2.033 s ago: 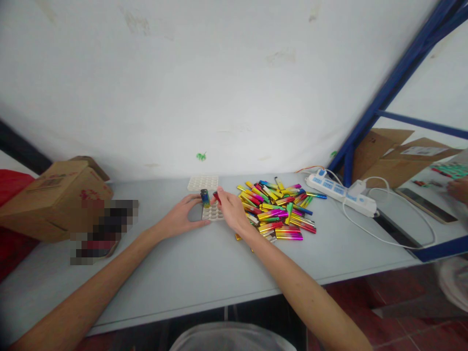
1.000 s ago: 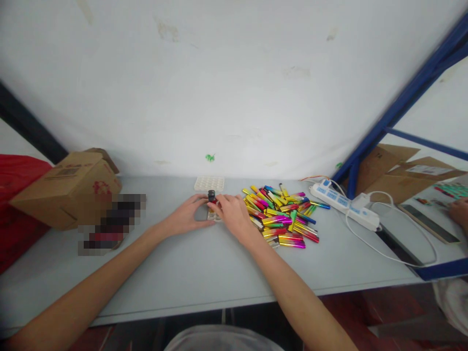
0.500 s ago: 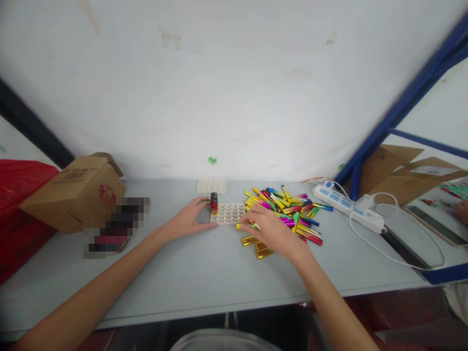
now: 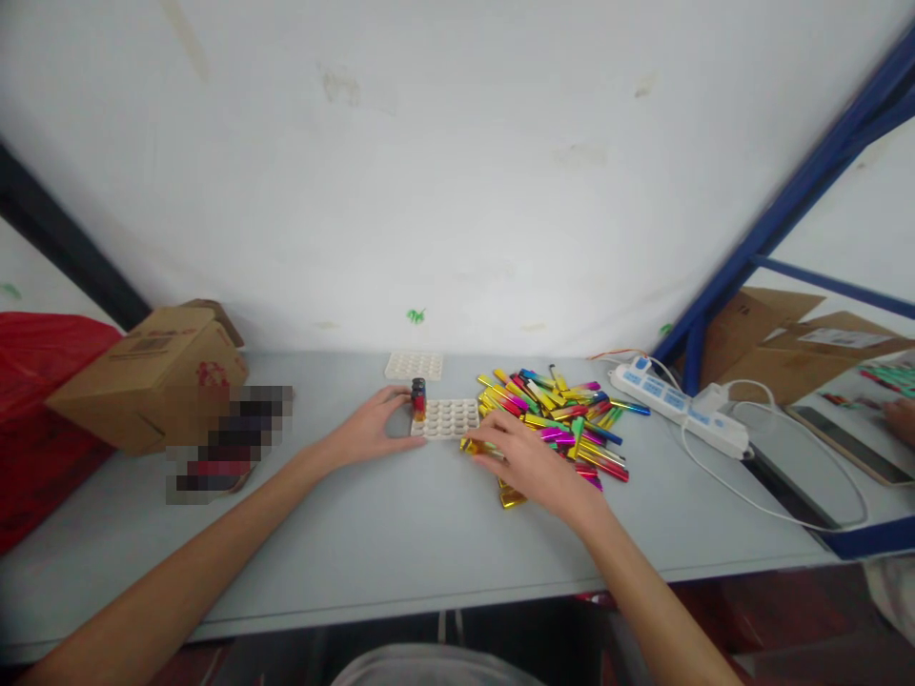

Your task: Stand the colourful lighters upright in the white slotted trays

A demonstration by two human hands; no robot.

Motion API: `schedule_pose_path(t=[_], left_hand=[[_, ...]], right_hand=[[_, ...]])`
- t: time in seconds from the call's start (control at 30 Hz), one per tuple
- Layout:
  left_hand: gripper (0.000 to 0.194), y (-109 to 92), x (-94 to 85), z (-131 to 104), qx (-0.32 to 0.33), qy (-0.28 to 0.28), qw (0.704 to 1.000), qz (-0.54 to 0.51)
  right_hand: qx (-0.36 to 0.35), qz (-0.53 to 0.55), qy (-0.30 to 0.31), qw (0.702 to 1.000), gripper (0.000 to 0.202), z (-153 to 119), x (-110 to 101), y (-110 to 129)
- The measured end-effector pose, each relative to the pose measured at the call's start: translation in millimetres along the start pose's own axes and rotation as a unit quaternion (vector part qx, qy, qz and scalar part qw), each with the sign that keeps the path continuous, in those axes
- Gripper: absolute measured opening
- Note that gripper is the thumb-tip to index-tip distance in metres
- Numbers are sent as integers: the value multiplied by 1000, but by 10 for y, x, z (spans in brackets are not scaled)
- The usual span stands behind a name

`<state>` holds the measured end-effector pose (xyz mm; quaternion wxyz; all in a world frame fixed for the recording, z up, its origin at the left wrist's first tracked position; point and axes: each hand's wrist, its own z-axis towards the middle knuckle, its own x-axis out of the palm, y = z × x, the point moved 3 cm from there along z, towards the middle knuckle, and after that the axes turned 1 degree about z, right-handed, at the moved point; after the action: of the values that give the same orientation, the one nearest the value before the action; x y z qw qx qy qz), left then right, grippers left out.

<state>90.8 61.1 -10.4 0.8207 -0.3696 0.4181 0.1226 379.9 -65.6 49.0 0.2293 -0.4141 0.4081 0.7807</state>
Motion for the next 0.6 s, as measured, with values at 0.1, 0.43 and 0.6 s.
schedule_pose_path(t=[0.1, 0.43, 0.6], left_hand=[[65, 3, 0, 3, 4, 3, 1000, -7], [63, 15, -4, 7, 4, 13, 1000, -8], [64, 13, -13, 1, 3, 9, 1000, -7]], right_hand=[[56, 105, -111, 987, 23, 210, -121, -55], [225, 491, -216, 813, 57, 806, 215, -221], [234, 550, -198, 777, 62, 743, 433, -212]])
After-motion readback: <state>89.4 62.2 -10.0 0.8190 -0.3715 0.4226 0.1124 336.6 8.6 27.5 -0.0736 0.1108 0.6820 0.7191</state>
